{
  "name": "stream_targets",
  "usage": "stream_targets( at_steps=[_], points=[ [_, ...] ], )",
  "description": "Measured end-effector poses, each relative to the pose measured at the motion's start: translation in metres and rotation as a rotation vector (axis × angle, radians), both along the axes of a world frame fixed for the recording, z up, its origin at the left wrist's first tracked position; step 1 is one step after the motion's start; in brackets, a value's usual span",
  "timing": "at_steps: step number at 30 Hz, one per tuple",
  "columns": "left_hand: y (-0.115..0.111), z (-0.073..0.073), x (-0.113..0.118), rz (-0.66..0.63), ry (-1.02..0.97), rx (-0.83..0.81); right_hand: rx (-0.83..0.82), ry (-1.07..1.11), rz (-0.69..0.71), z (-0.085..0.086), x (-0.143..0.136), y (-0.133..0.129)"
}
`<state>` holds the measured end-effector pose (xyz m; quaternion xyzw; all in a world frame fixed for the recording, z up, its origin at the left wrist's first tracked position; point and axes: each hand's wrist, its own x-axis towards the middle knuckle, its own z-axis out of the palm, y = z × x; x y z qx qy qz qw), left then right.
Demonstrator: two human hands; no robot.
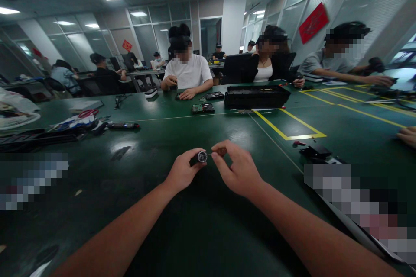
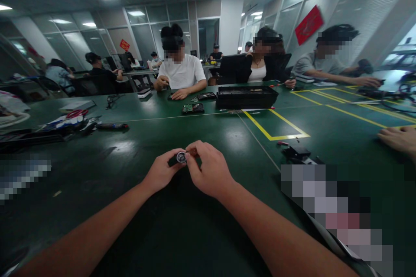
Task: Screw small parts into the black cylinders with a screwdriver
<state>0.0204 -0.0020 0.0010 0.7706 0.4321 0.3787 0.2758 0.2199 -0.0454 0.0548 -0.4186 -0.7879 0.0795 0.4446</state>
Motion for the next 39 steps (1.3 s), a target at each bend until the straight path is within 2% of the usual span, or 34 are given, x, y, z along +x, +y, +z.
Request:
stream_targets(
  at_steps=[5,10,14,21,29,34,39],
  points=[
    [-0.003,0.002,0.001,0.02,0.059,0.017,0.002,0.045,-0.115,0.0,0.0,0.001],
    [-0.002,0.001,0.0,0.038,0.034,0.019,-0.011,0.004,-0.187,-0.001,-0.001,0.004],
    [-0.004,0.003,0.0,0.053,0.062,0.019,-0.066,0.042,-0.166,-0.002,-0.004,0.005],
    [-0.004,0.004,0.001,0.086,0.045,0.033,-0.065,0.097,-0.126,-0.004,0.001,0.007],
    [-0.001,0.001,-0.002,0.093,0.052,0.044,-0.092,0.036,-0.227,-0.001,0.004,0.011],
    [-0.002,0.004,-0.002,0.091,0.092,0.04,-0.141,0.065,-0.169,-0.003,0.003,0.011],
    [-0.004,0.005,-0.002,0.097,0.109,0.052,-0.167,0.103,-0.181,-0.004,0.004,0.013]
  ],
)
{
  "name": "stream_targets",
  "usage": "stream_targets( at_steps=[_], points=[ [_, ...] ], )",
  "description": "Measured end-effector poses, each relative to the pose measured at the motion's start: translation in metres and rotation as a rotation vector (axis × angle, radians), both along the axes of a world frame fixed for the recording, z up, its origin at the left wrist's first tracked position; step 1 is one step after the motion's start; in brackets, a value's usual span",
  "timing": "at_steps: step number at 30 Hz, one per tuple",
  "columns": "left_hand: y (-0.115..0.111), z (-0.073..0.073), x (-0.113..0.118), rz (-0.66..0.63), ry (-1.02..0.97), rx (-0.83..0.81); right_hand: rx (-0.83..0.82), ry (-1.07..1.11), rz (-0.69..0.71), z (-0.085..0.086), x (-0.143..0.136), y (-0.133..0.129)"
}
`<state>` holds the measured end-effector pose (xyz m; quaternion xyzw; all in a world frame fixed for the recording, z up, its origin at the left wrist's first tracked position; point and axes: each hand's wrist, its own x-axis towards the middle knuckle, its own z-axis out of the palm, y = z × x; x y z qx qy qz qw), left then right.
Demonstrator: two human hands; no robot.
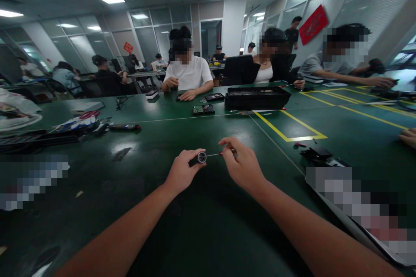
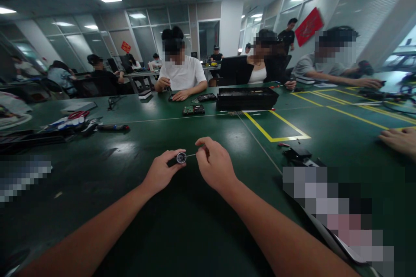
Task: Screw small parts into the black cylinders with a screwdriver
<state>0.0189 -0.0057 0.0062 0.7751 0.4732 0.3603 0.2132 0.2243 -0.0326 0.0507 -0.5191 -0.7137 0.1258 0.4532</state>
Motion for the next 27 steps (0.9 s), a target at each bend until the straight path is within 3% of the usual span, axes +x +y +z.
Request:
stream_targets(
  at_steps=[7,15,27],
  points=[
    [0.0003,-0.001,-0.0009,0.007,0.024,0.005,-0.073,0.022,-0.012,0.0009,-0.0003,0.0011],
    [0.0007,-0.0005,0.0,0.019,0.042,0.002,0.045,0.077,0.019,-0.0064,-0.0057,-0.0022],
    [-0.001,0.0017,0.0018,0.019,0.065,-0.009,-0.021,0.034,0.037,-0.001,-0.0032,-0.003]
  ],
)
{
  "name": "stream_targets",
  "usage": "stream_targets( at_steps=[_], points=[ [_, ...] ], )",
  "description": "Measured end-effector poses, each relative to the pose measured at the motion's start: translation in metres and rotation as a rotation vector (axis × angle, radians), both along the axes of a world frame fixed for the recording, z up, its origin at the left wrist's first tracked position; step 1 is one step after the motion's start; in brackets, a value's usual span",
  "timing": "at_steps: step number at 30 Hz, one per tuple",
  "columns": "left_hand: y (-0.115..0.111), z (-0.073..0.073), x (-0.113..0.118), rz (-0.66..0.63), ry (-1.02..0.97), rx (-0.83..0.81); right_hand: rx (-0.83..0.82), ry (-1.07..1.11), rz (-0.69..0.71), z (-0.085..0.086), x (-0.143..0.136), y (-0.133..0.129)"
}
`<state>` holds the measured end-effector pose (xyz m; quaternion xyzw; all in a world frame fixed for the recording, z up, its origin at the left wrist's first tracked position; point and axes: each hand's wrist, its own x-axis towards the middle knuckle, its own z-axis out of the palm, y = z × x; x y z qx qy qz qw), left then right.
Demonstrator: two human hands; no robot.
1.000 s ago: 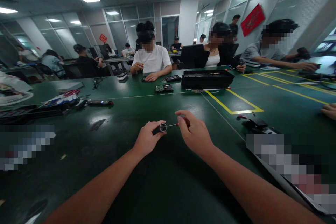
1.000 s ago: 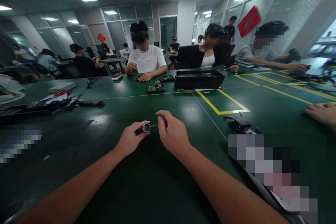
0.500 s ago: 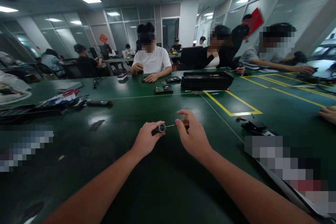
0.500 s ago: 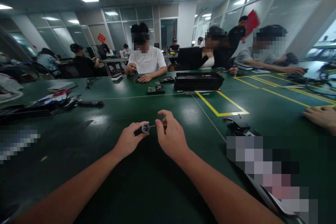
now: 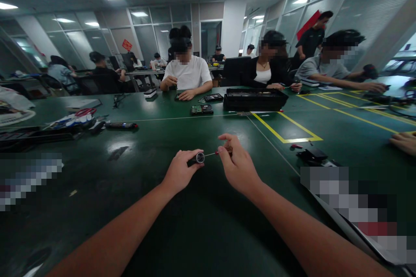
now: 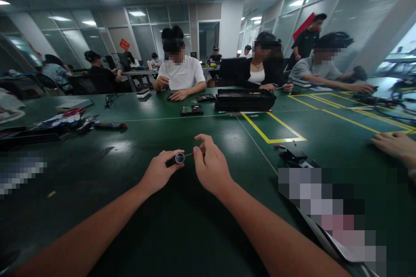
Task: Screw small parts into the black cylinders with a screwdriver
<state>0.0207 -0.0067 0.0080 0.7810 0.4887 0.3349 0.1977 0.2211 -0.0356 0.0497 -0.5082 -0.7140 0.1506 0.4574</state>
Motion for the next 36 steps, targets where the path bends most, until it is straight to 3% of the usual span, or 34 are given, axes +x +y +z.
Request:
stream_targets(
  at_steps=[8,16,18,22,24,31,36],
  points=[
    [0.0,0.001,0.0,0.016,0.015,0.001,-0.097,-0.017,-0.004,0.002,0.003,0.003],
    [-0.001,0.002,0.001,0.043,0.017,-0.005,-0.026,0.211,0.018,-0.007,-0.001,0.008],
    [-0.003,0.004,0.002,0.045,0.03,0.015,-0.101,0.354,-0.01,-0.01,0.0,0.013],
    [-0.006,0.009,0.005,0.043,0.072,0.09,-0.404,0.839,-0.066,-0.021,0.004,0.025],
    [-0.005,0.01,0.006,0.051,0.08,0.061,-0.421,0.918,-0.107,-0.025,0.006,0.03],
    [-0.002,0.005,0.003,0.031,0.06,0.032,-0.208,0.624,-0.108,-0.022,0.004,0.025],
    [-0.004,0.007,0.004,0.022,0.057,0.029,-0.149,0.438,-0.096,-0.018,0.003,0.018]
  ],
)
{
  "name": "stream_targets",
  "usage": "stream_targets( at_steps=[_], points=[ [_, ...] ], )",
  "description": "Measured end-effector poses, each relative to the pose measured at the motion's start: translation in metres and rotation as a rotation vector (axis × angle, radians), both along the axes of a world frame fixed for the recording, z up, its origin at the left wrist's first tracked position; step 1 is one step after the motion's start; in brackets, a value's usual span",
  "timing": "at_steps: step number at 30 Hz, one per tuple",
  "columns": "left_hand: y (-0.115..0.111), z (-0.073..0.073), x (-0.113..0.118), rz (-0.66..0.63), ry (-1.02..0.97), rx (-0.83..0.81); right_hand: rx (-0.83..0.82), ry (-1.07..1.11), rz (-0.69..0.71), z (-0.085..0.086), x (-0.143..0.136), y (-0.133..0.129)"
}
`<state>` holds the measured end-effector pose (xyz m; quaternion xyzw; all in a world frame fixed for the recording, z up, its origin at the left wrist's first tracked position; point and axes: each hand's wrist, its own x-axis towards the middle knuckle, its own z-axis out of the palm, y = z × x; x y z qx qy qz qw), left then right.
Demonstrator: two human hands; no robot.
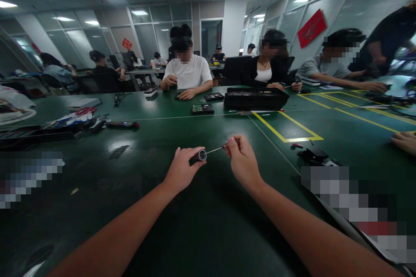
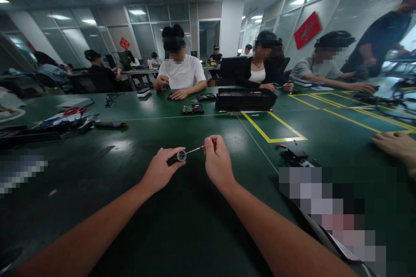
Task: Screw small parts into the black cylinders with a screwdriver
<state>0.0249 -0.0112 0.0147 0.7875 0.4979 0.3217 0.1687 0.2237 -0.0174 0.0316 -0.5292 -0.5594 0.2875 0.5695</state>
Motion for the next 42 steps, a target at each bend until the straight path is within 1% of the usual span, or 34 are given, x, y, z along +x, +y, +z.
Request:
stream_targets(
  at_steps=[4,9,14,16,22,24,26,30,32,37,42],
  points=[
    [0.0,0.001,0.0,0.011,-0.002,-0.004,0.033,-0.085,0.019,0.005,0.0,-0.004],
    [0.003,-0.002,-0.001,0.038,0.001,0.003,0.097,-0.275,0.029,0.012,-0.002,-0.012],
    [0.004,-0.004,-0.003,0.041,0.018,0.012,0.152,-0.364,0.124,0.012,-0.001,-0.015],
    [0.004,-0.004,-0.004,0.048,0.024,0.013,0.153,-0.382,0.139,0.013,0.001,-0.014],
    [0.002,-0.003,-0.002,0.033,0.013,-0.005,0.092,-0.464,0.047,0.016,0.002,-0.012],
    [0.001,-0.003,-0.002,0.024,0.012,-0.004,0.089,-0.459,0.046,0.017,0.001,-0.012],
    [0.002,-0.003,-0.003,0.024,0.013,-0.002,0.079,-0.434,0.078,0.017,0.0,-0.013],
    [0.003,-0.004,-0.004,0.065,0.023,0.006,0.09,-0.405,0.145,0.017,0.001,-0.014],
    [0.003,-0.004,-0.004,0.068,0.026,0.01,0.076,-0.41,0.144,0.017,0.001,-0.014],
    [0.002,-0.003,-0.002,0.032,0.03,0.011,0.04,-0.438,0.101,0.017,0.001,-0.012],
    [0.002,-0.002,-0.004,0.053,0.018,0.003,0.09,-0.286,0.139,0.013,0.0,-0.011]
  ],
)
